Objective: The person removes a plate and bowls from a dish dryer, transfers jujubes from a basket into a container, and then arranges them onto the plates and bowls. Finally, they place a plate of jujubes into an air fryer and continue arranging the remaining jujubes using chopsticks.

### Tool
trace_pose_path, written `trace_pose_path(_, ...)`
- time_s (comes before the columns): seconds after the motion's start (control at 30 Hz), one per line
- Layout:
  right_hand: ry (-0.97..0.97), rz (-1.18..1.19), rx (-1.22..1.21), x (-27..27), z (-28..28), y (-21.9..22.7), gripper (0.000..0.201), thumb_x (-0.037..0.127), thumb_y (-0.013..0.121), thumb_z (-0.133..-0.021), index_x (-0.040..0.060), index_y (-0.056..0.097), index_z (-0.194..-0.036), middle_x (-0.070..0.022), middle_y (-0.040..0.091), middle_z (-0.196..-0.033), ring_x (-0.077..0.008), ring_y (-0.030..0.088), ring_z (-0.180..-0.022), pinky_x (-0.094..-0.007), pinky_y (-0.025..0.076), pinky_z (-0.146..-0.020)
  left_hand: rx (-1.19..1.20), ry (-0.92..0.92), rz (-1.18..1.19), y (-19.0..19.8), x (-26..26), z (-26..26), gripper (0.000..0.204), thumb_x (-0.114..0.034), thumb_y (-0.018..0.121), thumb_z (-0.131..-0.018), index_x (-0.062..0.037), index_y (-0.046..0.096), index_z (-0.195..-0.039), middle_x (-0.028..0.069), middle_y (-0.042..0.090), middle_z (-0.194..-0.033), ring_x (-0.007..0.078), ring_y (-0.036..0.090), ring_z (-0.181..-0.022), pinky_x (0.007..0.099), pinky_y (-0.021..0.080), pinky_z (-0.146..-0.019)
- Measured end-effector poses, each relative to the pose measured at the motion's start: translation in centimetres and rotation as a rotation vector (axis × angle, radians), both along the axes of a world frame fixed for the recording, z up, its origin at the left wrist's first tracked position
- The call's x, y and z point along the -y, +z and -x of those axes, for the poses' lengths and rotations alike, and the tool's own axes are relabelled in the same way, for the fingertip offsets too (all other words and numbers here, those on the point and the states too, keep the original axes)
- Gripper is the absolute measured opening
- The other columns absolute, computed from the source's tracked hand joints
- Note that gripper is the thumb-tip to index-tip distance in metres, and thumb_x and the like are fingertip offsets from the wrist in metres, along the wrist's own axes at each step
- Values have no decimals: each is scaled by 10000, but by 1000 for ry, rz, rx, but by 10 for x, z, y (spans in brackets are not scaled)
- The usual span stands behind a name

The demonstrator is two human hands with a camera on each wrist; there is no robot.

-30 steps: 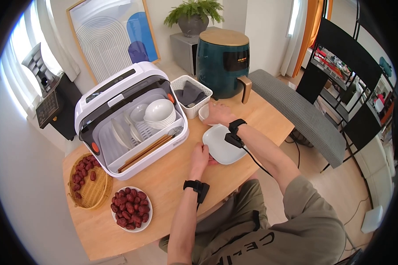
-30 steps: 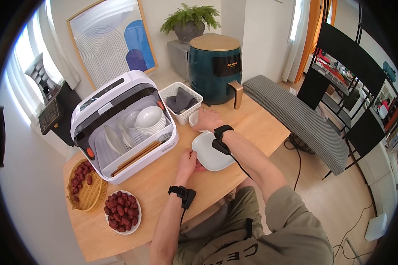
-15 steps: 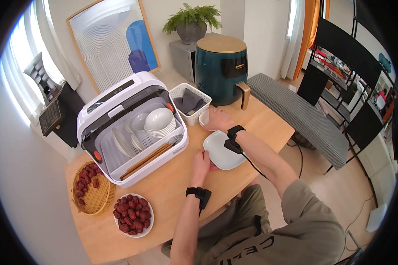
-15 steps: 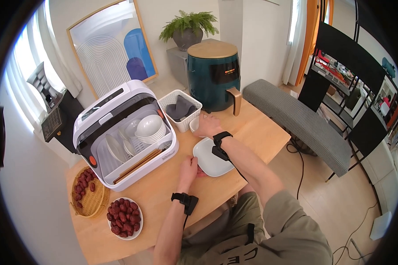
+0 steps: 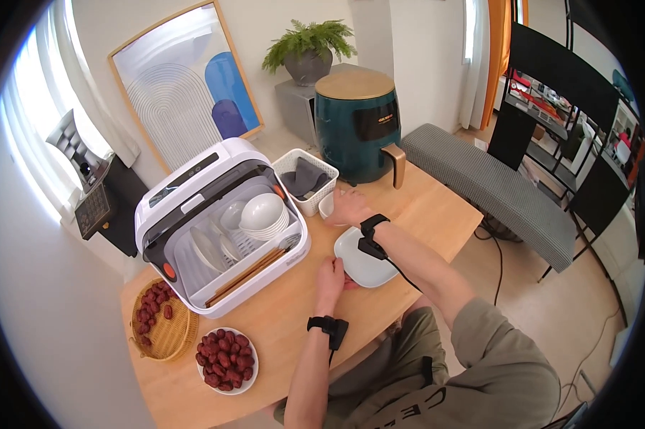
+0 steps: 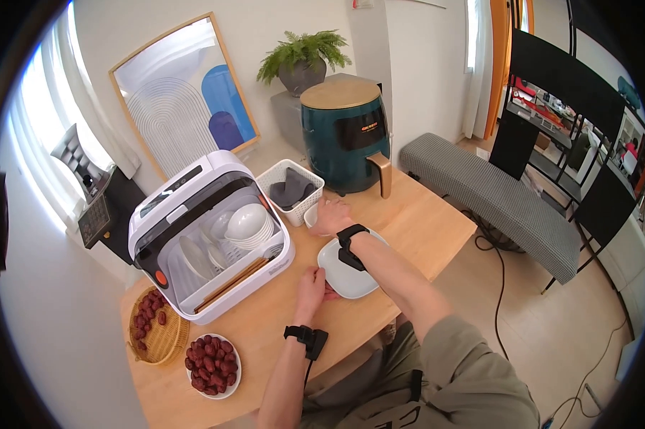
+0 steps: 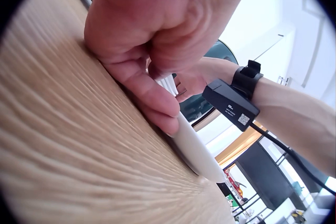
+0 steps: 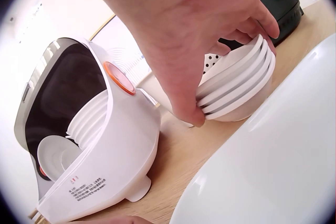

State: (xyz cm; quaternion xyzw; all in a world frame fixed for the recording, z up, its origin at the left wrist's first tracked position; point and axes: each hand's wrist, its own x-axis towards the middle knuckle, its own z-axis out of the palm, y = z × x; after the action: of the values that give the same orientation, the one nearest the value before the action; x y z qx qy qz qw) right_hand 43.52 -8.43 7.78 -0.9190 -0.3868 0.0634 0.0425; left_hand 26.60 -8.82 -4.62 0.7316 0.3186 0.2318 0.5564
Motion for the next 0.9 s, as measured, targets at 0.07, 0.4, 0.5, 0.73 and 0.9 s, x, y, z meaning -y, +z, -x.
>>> trace_pose_path(0.07, 32, 25, -15, 5, -6, 1, 867, 458, 724, -635, -19, 427, -1295, -278, 542, -1226, -379, 576, -1135, -434, 467, -951, -4, -5, -1, 3, 2, 1, 330, -241, 496, -953, 70, 604, -963, 296, 642, -909, 450, 624, -875, 471, 493, -750)
trace_pose_path(0.4, 75, 1, -74, 26, -21, 5, 899, 423, 738, -613, -19, 415, -1325, -285, 516, -1260, -407, 536, -1171, -435, 449, -971, -88, 13, -169, 26, 14, -7, 330, -245, 497, -967, 68, 592, -1006, 274, 660, -906, 378, 670, -838, 428, 520, -719)
trace_pose_path(0.5, 54, -28, -89, 28, -21, 6, 916, 411, 738, -609, -21, 402, -1343, -298, 499, -1282, -422, 525, -1183, -432, 446, -981, -82, 22, -158, 28, 16, -7, 318, -242, 486, -967, 60, 583, -974, 281, 650, -908, 416, 644, -863, 462, 502, -737)
trace_pose_path(0.73, 44, -54, -144, 28, -26, 4, 918, 402, 733, -601, -29, 399, -1339, -308, 490, -1291, -432, 519, -1192, -443, 439, -1003, -26, -11, -52, 18, 16, -13, 306, -236, 476, -968, 47, 584, -1011, 279, 648, -913, 442, 633, -885, 476, 508, -755)
trace_pose_path(0.9, 52, -62, -140, 29, -31, 1, 927, 406, 738, -589, -36, 397, -1330, -309, 498, -1282, -436, 527, -1187, -431, 449, -996, 17, -11, -129, 48, 28, -11, 319, -241, 489, -984, 59, 578, -1046, 205, 672, -840, 267, 700, -646, 344, 575, -565)
